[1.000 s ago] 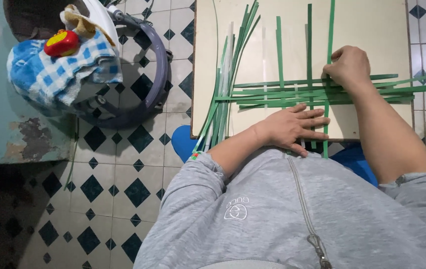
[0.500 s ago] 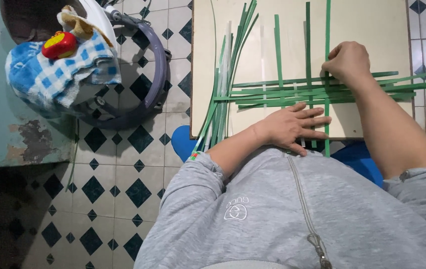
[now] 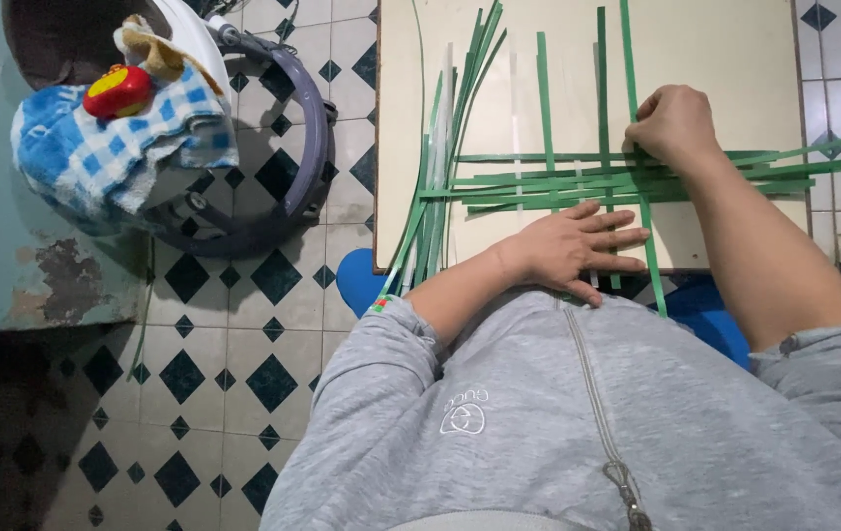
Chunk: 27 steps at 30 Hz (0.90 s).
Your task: The person weaves green plastic strips on a flat board by hand, alternating over and under existing strips to form a grid. They repeatedly pick up new strips, thread them through the weave, and press the structure flat.
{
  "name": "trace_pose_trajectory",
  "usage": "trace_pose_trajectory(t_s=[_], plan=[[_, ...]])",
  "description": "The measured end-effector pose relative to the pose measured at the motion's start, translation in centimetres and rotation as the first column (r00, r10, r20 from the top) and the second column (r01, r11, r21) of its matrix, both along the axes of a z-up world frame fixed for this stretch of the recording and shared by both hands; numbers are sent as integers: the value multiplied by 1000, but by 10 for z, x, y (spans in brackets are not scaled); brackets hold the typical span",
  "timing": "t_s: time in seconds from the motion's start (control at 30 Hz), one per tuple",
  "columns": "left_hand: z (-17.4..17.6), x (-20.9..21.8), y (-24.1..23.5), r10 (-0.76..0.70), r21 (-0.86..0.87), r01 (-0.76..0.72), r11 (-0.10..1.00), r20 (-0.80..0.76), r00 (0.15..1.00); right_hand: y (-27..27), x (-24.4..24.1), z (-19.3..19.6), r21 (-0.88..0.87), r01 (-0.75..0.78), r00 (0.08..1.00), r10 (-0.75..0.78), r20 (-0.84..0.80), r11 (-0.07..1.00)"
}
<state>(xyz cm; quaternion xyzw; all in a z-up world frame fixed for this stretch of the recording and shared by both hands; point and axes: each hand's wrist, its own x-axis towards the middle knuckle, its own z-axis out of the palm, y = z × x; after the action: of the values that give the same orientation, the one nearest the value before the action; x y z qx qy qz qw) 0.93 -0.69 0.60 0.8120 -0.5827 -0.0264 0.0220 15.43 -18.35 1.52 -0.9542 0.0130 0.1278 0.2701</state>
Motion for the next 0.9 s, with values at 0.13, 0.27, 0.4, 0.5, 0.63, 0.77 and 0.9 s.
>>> trace_pose_trajectory(t_s=[0.13,0.27,0.4,0.5,0.63,0.77,0.9], plan=[[-3,-1,-1,15,-15,-15,1000,-31,999,-3,-3,13,-36,-92,995,93,22,995],[22,0,-5,101,-113,-117,987,-136,986,-17,-16,37,4,-241,970,241,43,971],[41,6,-10,610,-68,-622,780,-136,781,-24,-45,68,-89,-411,909,415,33,907],[54,8,-2,811,200,-788,582,-219,543,-19,-70,76,-175,-498,867,483,-124,849],[-3,14,12,780,8,-801,598,-233,580,-34,-63,26,-298,-609,777,628,-43,735],[-29,20,15,787,13,-816,578,-270,554,-38,-56,5,-289,-585,793,610,-6,758],[-46,22,17,794,-21,-817,577,-223,566,-36,-51,4,-269,-551,815,578,29,790]])
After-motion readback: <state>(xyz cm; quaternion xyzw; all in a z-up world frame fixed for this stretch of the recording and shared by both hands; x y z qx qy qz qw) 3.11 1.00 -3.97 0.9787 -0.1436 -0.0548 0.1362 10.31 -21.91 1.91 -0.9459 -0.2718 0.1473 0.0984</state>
